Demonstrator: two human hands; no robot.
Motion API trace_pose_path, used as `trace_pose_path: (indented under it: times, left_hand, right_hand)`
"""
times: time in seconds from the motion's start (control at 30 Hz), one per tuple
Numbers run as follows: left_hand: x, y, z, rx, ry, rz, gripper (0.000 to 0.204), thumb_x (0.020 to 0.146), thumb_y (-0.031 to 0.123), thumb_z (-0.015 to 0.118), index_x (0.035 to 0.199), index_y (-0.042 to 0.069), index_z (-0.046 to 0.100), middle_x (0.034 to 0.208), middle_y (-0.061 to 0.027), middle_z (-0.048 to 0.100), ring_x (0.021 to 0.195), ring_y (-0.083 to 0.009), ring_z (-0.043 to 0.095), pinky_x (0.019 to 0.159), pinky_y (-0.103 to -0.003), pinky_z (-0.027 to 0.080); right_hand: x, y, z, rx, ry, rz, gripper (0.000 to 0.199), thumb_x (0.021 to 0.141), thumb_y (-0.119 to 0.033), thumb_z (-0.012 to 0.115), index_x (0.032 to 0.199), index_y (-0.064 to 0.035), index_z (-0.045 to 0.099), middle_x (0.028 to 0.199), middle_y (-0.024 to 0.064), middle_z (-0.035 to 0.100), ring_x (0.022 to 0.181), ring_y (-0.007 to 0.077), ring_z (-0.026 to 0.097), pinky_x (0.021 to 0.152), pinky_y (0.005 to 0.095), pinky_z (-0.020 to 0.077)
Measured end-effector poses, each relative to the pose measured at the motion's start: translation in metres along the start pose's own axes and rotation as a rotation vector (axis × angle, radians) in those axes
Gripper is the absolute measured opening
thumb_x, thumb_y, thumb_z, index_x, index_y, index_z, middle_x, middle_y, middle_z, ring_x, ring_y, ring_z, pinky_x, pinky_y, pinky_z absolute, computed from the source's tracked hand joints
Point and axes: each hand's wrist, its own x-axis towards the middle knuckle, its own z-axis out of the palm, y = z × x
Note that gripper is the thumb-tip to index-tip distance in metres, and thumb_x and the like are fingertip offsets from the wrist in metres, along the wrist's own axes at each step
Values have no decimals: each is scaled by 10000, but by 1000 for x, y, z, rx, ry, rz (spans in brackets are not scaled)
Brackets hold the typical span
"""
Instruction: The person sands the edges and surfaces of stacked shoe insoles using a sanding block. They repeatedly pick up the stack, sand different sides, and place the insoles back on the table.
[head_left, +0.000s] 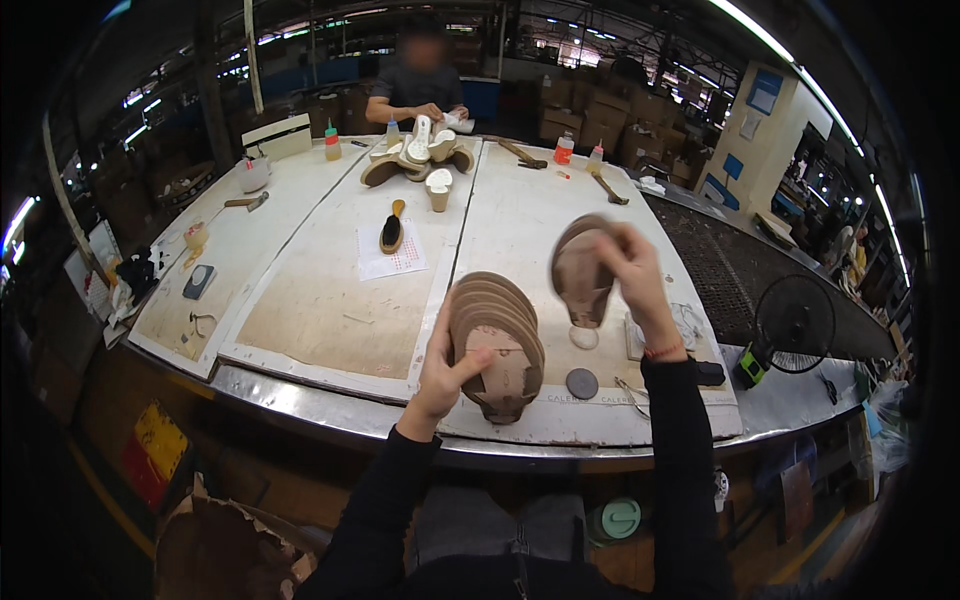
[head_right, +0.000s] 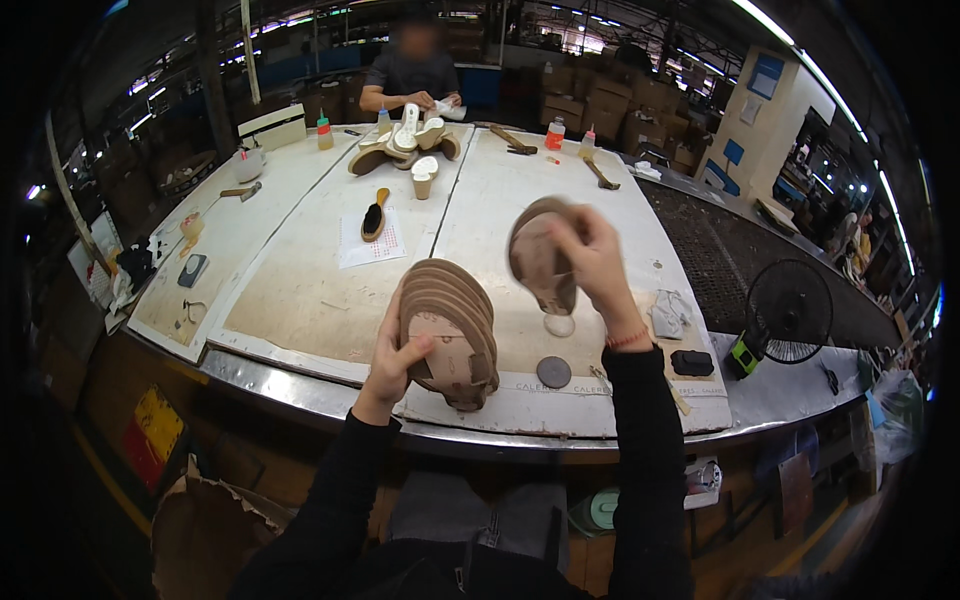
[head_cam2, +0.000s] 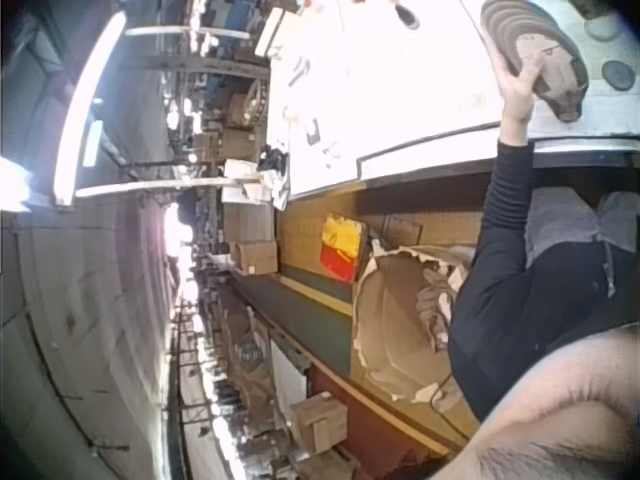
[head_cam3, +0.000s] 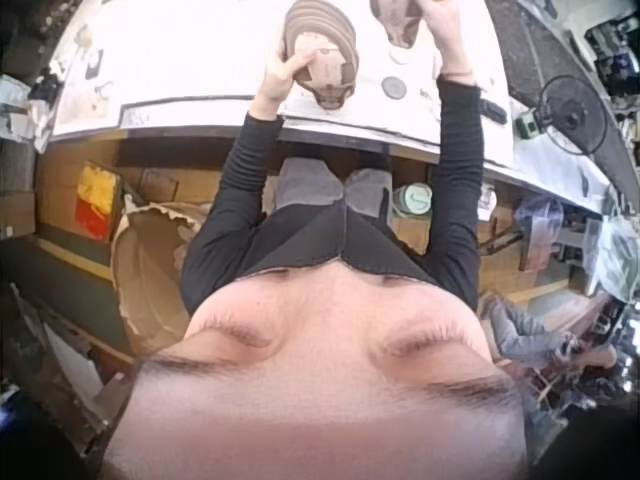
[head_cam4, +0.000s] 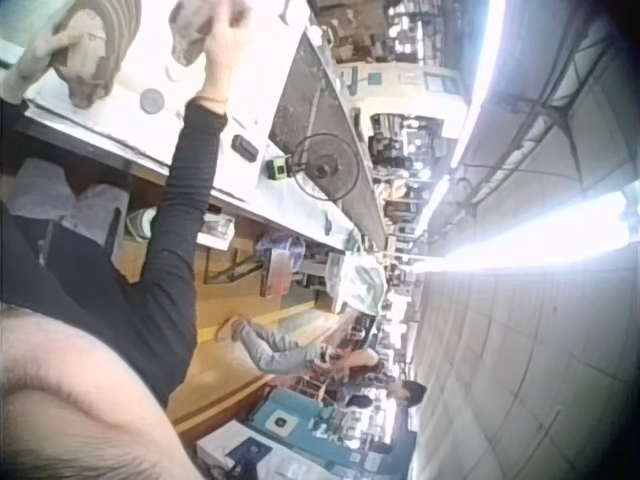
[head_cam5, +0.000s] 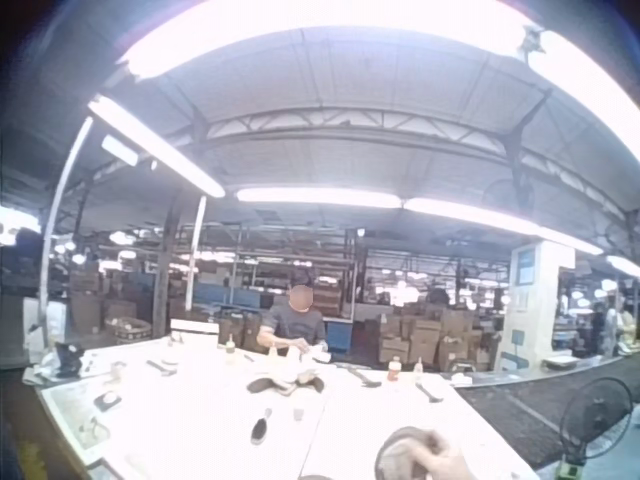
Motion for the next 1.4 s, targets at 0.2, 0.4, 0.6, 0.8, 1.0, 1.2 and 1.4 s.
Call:
trace_pose_path:
  times: [0.2,0.4,0.6,0.8,1.0,1.2,1.4]
  left_hand:
    - [-17,13,10,175,-135,41,1012,834,221,747,1544,-36,73,1508,-177,329,1396,-251,345,1152,-353,264]
    - [-28,21,20,235,-136,35,1034,822,175,736,1552,-22,31,1531,-204,293,1400,-267,342,1153,-350,262]
    - [-35,18,27,105,-55,17,1012,838,162,667,1553,-11,-27,1560,-219,214,1420,-285,299,1163,-360,232]
    - [-43,7,46,39,-92,31,1052,811,245,697,1547,-13,-8,1563,-221,179,1430,-309,268,1160,-392,242]
    - [-62,7,61,375,-189,281,1223,694,334,884,1515,-23,50,1466,-243,304,1359,-325,375,1113,-415,331]
    - [-73,6,69,317,-84,61,1083,701,232,891,1487,-43,199,1355,-203,462,1245,-291,511,1050,-379,403]
    - [-67,16,76,347,-153,49,968,693,203,887,1436,-50,322,1322,-183,508,1222,-284,528,1035,-373,411]
  right_hand:
    - [17,56,48,-237,-19,-185,248,850,-104,706,1080,-26,658,954,56,698,929,159,619,867,313,481]
    - [-27,104,41,-402,-170,86,168,882,-69,625,1014,26,670,962,150,714,947,250,669,888,340,497]
    - [-82,-1,47,132,-108,164,556,1030,-417,417,1373,18,469,1378,135,532,1268,218,503,1061,334,371]
    - [-156,-43,97,141,107,-74,845,1003,-619,264,1416,108,386,1378,223,485,1288,284,453,1062,376,350]
    - [-187,-37,88,99,204,-70,813,992,-609,326,1324,126,434,1182,189,515,1089,260,516,993,354,380]
    - [-187,-25,64,212,134,-81,693,1030,-510,321,1258,122,492,1154,169,563,1108,228,522,977,353,400]
    - [-182,55,14,-791,-20,-43,373,857,-172,667,1187,-9,606,1262,204,588,1207,429,493,1057,493,354]
